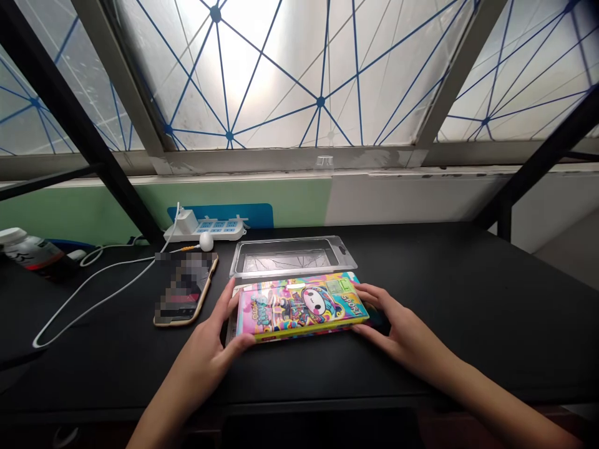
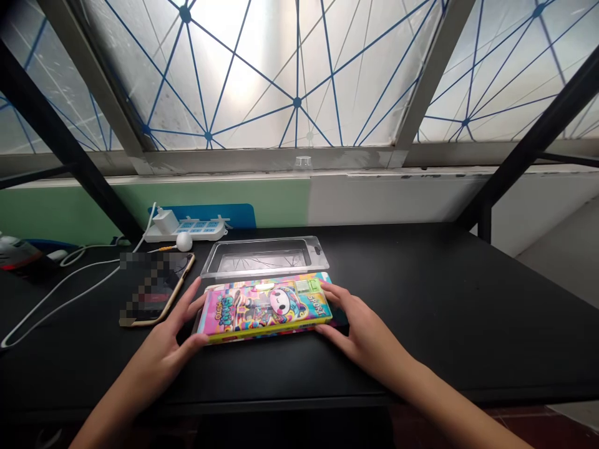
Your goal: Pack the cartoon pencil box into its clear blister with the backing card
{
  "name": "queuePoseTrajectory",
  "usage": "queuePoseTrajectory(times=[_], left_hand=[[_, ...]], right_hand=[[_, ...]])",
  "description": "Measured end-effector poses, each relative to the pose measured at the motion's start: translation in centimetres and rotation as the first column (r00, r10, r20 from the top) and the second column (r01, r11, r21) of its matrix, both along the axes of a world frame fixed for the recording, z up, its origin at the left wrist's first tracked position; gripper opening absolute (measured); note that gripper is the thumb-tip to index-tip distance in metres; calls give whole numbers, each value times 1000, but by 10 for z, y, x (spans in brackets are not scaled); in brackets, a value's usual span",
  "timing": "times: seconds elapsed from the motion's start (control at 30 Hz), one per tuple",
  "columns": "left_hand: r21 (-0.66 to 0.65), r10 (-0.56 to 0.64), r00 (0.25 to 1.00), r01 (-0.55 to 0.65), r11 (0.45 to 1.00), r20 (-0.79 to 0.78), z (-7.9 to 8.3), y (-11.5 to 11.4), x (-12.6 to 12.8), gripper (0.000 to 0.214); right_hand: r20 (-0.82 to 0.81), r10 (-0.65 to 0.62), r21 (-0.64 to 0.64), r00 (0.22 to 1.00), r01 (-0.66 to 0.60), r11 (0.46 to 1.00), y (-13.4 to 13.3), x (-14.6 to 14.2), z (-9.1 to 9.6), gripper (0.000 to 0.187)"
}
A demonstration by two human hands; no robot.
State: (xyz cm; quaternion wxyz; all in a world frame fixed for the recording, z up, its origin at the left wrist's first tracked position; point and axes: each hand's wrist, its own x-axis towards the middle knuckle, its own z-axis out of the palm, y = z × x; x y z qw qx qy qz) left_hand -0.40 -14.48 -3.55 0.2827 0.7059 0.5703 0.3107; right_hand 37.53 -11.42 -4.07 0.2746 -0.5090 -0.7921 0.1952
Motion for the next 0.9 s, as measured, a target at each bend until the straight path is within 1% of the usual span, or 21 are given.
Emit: queuePoseTrajectory(times=[0.07, 0.1, 0.17, 0.23, 0.27, 0.33, 0.4, 0.47, 0.53, 0.6, 0.67, 0.7, 0.77, 0.83, 0.9], left_hand=[[53, 36, 998, -33, 998, -49, -1, -3, 3, 100], [102, 53, 997, -47, 994, -55, -1, -4, 5, 101], [221, 87, 996, -79, 972, -25, 3, -2, 11, 94], [309, 127, 991, -130, 942, 30, 15, 9, 18, 81], [330, 143, 989, -150, 932, 45, 23, 18, 22, 75], [353, 155, 988, -143, 925, -6, 42, 44, 28, 74], [333, 148, 987, -118, 935, -66, 59, 74, 31, 76], [291, 149, 983, -113, 950, -104, 67, 102, 32, 77], [248, 141, 982, -107, 963, -123, 64, 120, 30, 77], [221, 130, 980, -95, 971, -149, 50, 129, 26, 76], [214, 102, 974, -57, 975, -204, 32, 131, 23, 77], [213, 108, 968, -59, 975, -226, 24, 131, 21, 77], [160, 95, 951, -50, 986, -293, 10, 130, 18, 77], [118, 64, 926, -21, 993, -373, 2, 130, 16, 77], [115, 31, 894, 23, 993, -447, 0, 129, 15, 76]], right_hand=[[4, 6, 89, 1000, -6, 996, -2, 2, -3, 59], [-1, -1, 128, 1000, 1, 992, -3, 2, -3, 55], [-16, -20, 178, 1000, 22, 984, -1, 3, 3, 48], [-43, -35, 184, 998, 43, 982, 8, 2, 13, 46], [-59, -43, 179, 997, 53, 982, 17, 0, 20, 46], [-83, -67, 175, 994, 81, 981, 39, -5, 33, 47], [-102, -88, 208, 991, 107, 972, 65, -11, 42, 47], [-125, -84, 242, 989, 112, 964, 88, -18, 44, 47], [-135, -72, 242, 988, 103, 965, 104, -23, 38, 46], [-121, -54, 223, 991, 80, 971, 113, -25, 28, 45], [-96, -29, 218, 995, 49, 975, 116, -24, 17, 44], [-84, -16, 219, 996, 34, 975, 117, -23, 13, 43], [-74, 6, 220, 997, 10, 975, 118, -19, 7, 43], [-49, 27, 220, 998, -16, 975, 118, -15, 5, 39], [6, 51, 214, 999, -51, 976, 117, -12, 5, 36]])
